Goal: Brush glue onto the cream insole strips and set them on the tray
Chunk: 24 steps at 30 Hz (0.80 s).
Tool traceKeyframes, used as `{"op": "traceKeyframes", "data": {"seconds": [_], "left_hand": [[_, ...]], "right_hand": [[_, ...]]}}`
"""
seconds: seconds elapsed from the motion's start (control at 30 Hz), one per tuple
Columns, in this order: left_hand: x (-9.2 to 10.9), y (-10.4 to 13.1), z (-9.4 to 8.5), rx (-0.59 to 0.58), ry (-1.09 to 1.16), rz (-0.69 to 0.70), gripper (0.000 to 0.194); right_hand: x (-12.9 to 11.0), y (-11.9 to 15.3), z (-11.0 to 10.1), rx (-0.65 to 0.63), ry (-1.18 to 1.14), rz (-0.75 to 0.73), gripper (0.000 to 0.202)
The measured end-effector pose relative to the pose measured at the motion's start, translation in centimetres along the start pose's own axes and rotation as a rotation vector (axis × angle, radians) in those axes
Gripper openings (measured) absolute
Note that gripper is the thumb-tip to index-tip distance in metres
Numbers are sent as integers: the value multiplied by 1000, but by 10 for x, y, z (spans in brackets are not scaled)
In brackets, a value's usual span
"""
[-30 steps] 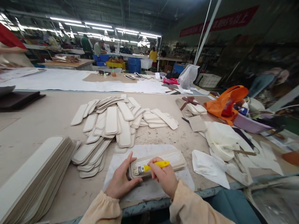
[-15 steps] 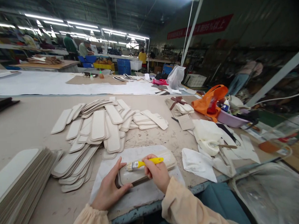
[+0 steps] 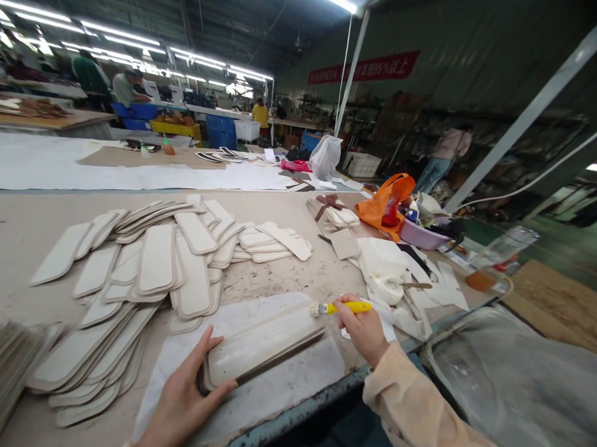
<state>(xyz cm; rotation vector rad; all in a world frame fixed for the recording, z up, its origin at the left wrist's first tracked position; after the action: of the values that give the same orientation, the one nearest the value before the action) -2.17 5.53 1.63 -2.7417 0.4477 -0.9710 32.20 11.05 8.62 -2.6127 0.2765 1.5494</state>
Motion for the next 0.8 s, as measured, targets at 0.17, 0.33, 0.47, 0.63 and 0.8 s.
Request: {"op": "traceKeyframes", "data": {"seconds": [0.17,0.33,0.47,0.63,0.8], "left_hand": [[-2,1,2,9,-11,22,88],[-1,0,1,14,-26,43,87],[3,-1,-1,27,-35,57,87],[2,-1,-1,19,-44,63,84],[0,0,-1,24,-62,60,84]], "right_hand": [[-31,33,6,84,372,-413,22],[-50,87,69,-98,582,-671,18],[-64,102,72,-140,406,-708,16],[-48,65,46,58,476,-643,18],[-32,65,74,-14,694,-633,15]]}}
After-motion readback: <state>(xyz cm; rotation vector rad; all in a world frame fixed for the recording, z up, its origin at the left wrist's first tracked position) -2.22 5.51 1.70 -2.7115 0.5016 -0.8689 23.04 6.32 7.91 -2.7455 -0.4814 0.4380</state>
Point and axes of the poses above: each hand's wrist, its own y-axis away from the middle knuckle, its own z-axis out of the palm, x = y × z, the point moved 7 cm from there along -y, towards the middle knuckle, and after that the axes turned 9 degrees about z, right-handed, at the moved point
